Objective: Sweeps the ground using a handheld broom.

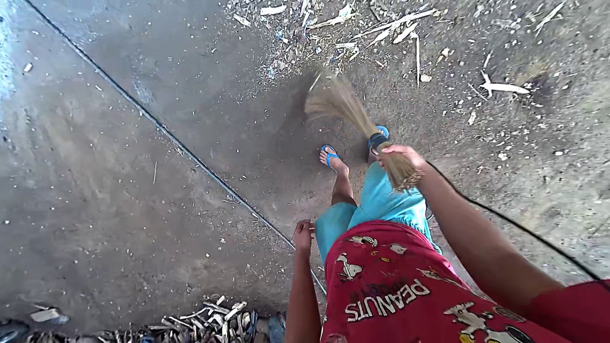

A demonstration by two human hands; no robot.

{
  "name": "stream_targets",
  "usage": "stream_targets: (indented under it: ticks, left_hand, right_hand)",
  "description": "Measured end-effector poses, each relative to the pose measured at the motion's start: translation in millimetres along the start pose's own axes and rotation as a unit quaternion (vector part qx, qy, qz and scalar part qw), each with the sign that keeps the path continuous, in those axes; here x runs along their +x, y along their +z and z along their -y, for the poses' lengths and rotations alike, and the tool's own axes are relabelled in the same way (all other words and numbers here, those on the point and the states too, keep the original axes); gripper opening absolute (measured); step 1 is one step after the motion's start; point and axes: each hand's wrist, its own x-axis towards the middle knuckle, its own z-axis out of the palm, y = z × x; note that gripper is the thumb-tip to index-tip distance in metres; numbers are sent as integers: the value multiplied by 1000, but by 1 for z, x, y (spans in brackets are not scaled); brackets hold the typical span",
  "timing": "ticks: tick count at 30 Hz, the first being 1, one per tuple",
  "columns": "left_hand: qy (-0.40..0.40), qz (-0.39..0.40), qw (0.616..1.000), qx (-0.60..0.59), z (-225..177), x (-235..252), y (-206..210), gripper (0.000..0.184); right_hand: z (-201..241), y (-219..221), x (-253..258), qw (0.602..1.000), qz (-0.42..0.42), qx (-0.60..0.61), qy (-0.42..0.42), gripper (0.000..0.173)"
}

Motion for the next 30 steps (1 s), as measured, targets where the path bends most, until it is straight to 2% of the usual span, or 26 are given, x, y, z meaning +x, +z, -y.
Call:
stream_targets:
  ticks: [2,4,5,6,8,11,13,15,18,20,23,25,28,30]
  left_hand:
    - [5,21,1000,17,-17,13,9,39]
    - [28,30,999,19,-34,22,18,39]
    - [39,35,999,14,-44,27,24,39]
    - [48,41,998,7,-54,30,29,39]
    - [74,47,996,-6,-75,30,40,39]
    - [111,52,992,-26,-93,26,51,37]
    - [114,63,991,-12,-99,27,56,37]
    - [97,72,993,17,-98,28,56,38]
    - [72,55,994,57,-95,28,49,39]
    - [53,36,995,77,-97,21,42,40]
    - [38,1,994,103,-111,4,38,41]
    - [34,-16,994,107,-127,-10,42,40]
    - [71,-25,991,112,-158,-25,59,40]
    - [108,-11,986,126,-180,-28,79,39]
  right_hand:
    - [23,-25,-5,997,-54,14,-50,25]
    - [41,-15,-6,969,-226,-51,-80,19]
    - [47,-1,-4,941,-314,-88,-86,32]
    - [53,13,-1,918,-367,-121,-93,44]
    - [59,36,3,899,-395,-153,-112,49]
    - [46,55,-17,920,-335,-150,-138,37]
    - [31,64,-37,937,-263,-196,-116,40]
    - [22,80,-50,958,-183,-209,-67,45]
    - [13,104,-36,987,-22,-158,15,33]
    - [5,117,-14,984,89,-132,73,28]
    - [11,127,6,971,140,-120,153,17]
    - [25,106,16,966,163,-114,164,16]
    - [52,25,23,981,182,-23,62,15]
    - [88,-42,9,992,118,39,21,19]
